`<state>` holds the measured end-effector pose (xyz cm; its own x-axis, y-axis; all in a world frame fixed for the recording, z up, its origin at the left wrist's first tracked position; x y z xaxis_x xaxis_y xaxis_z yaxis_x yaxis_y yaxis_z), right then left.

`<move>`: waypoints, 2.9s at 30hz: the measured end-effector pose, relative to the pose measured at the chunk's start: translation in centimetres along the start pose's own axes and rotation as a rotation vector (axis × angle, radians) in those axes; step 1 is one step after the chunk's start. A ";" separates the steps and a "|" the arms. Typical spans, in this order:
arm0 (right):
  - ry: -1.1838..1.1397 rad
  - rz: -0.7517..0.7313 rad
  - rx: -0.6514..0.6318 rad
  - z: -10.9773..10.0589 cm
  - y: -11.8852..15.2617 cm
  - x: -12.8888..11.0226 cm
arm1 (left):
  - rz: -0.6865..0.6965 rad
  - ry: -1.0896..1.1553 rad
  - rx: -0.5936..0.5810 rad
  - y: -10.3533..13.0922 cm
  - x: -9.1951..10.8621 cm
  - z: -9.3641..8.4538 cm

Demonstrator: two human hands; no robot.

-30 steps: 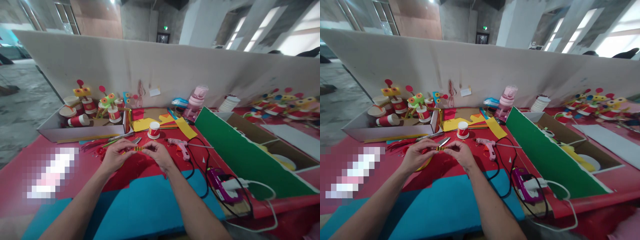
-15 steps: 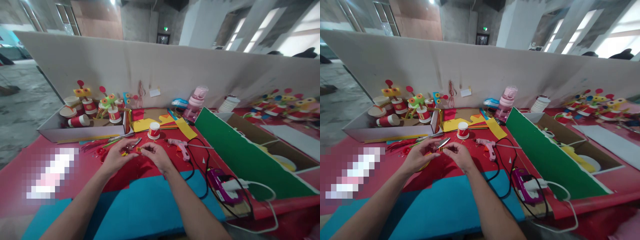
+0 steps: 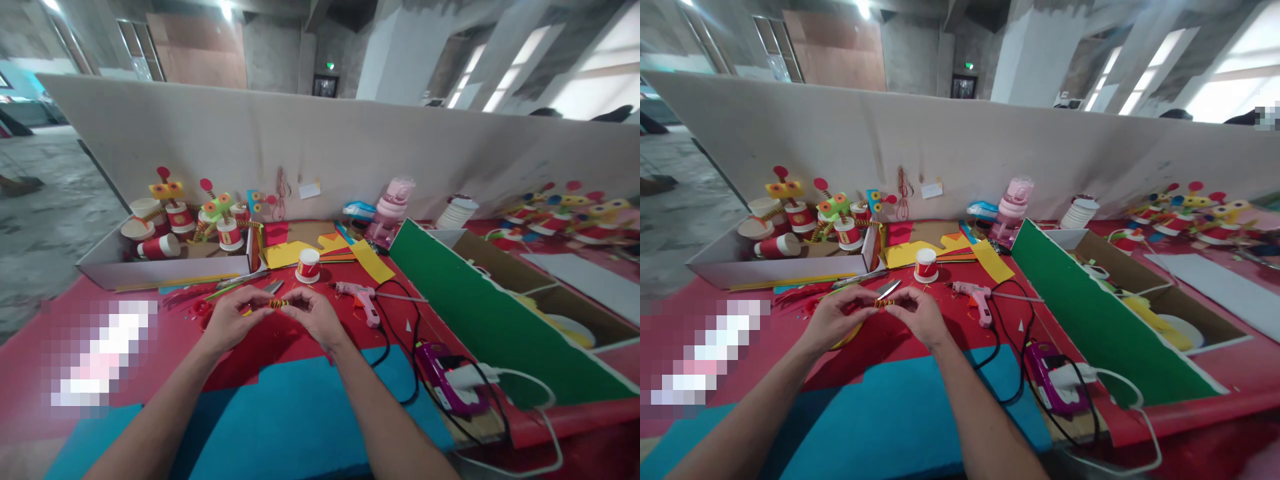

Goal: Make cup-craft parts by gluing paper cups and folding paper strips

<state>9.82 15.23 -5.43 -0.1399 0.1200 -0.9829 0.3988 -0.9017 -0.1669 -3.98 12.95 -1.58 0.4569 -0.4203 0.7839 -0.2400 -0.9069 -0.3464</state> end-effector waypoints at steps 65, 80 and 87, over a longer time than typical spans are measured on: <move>-0.143 0.101 -0.021 -0.1 0.4 0.2 | -0.075 0.144 0.040 0.1 -2.1 0.4; -0.166 0.138 -0.025 0.7 0.1 2.5 | 0.015 0.018 -0.008 0.1 0.7 0.7; 0.327 -0.149 0.112 2.0 1.0 0.1 | 0.095 -0.661 -0.073 -8.1 2.3 -3.1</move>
<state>8.43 13.52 -5.53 0.1151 0.3635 -0.9244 0.2914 -0.9020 -0.3184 -3.67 19.47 4.62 0.8540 -0.4489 0.2632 -0.3514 -0.8705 -0.3446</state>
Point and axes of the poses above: each hand's wrist, its own y-axis away from the middle knuckle, its own z-axis out of the palm, x = y × z, the point moved 10 cm from there along -y, towards the middle knuckle, and after that the axes turned 4 degrees about -x, right-handed, at the moved point
